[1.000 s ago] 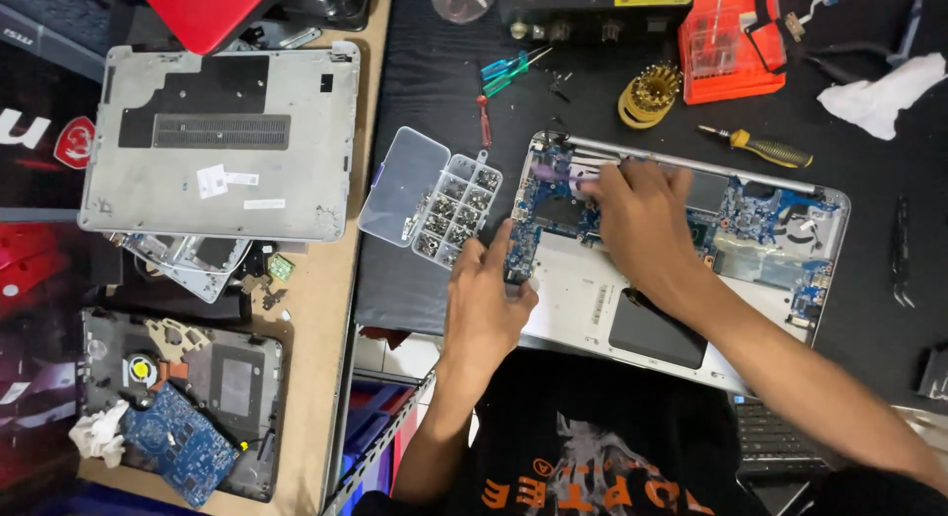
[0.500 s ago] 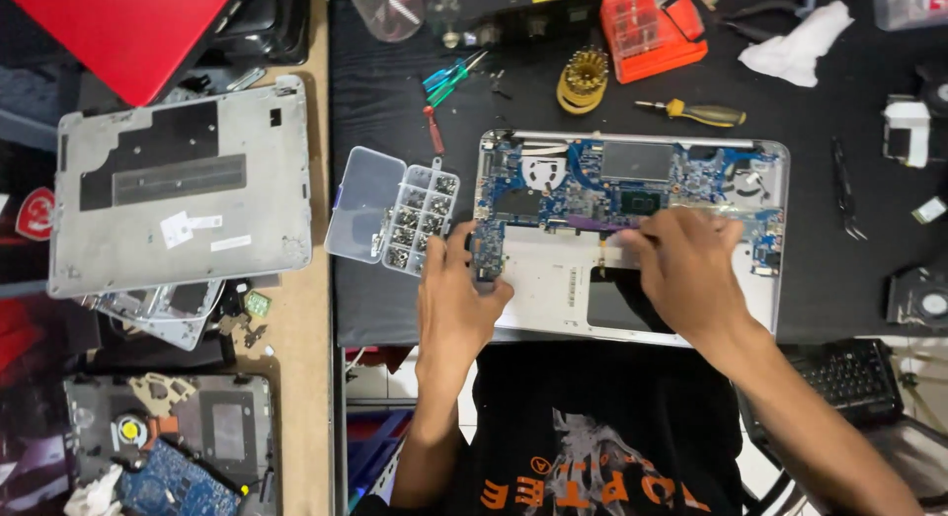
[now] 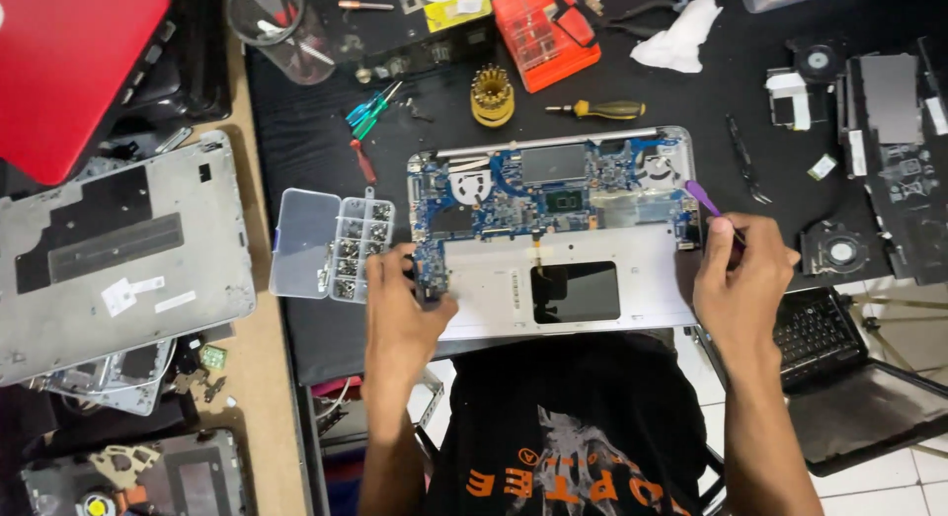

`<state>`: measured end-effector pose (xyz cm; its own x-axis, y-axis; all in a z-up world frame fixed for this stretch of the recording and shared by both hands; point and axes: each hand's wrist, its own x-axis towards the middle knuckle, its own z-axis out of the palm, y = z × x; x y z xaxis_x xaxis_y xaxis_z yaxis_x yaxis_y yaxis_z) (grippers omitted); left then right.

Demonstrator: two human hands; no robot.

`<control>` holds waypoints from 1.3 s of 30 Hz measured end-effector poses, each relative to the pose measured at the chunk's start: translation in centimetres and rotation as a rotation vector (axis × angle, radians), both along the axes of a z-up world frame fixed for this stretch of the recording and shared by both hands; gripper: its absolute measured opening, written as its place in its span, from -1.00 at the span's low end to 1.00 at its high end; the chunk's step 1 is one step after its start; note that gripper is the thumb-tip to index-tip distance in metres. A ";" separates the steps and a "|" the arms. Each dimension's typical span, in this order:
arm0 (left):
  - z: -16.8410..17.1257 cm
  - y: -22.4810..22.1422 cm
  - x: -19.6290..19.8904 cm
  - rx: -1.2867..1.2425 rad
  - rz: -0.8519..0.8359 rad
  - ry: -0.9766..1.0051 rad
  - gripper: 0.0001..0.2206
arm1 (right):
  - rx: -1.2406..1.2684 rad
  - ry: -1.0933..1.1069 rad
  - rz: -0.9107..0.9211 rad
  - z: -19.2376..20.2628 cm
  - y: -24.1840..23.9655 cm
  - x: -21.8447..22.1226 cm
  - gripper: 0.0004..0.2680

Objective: Installing a motherboard into a laptop chassis and connecting internal ribbon cables.

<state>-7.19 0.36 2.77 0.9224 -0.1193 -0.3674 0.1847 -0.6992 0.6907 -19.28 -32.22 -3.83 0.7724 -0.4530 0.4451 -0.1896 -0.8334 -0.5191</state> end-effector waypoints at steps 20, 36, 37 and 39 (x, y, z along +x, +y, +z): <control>-1.1 -5.8 7.7 0.352 -0.805 -0.432 -0.23 | 0.101 -0.308 0.120 -2.9 -1.1 1.1 -0.70; -0.1 -5.0 8.2 0.096 -0.855 -0.507 -0.45 | 0.176 -0.286 0.139 -2.9 -1.2 0.6 -0.70; 0.1 -4.9 8.2 0.095 -0.856 -0.506 -0.45 | 0.175 -0.285 0.138 -3.0 -1.3 0.7 -0.70; 0.4 -4.8 8.1 0.083 -0.853 -0.534 -0.47 | 0.186 -0.292 0.137 -3.2 -1.4 0.7 -0.67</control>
<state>0.89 -4.47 3.12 0.5870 -0.8089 0.0317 -0.7191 -0.5030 0.4795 -18.58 -33.63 -7.05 0.6837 -0.4487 0.5755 0.0956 -0.7268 -0.6802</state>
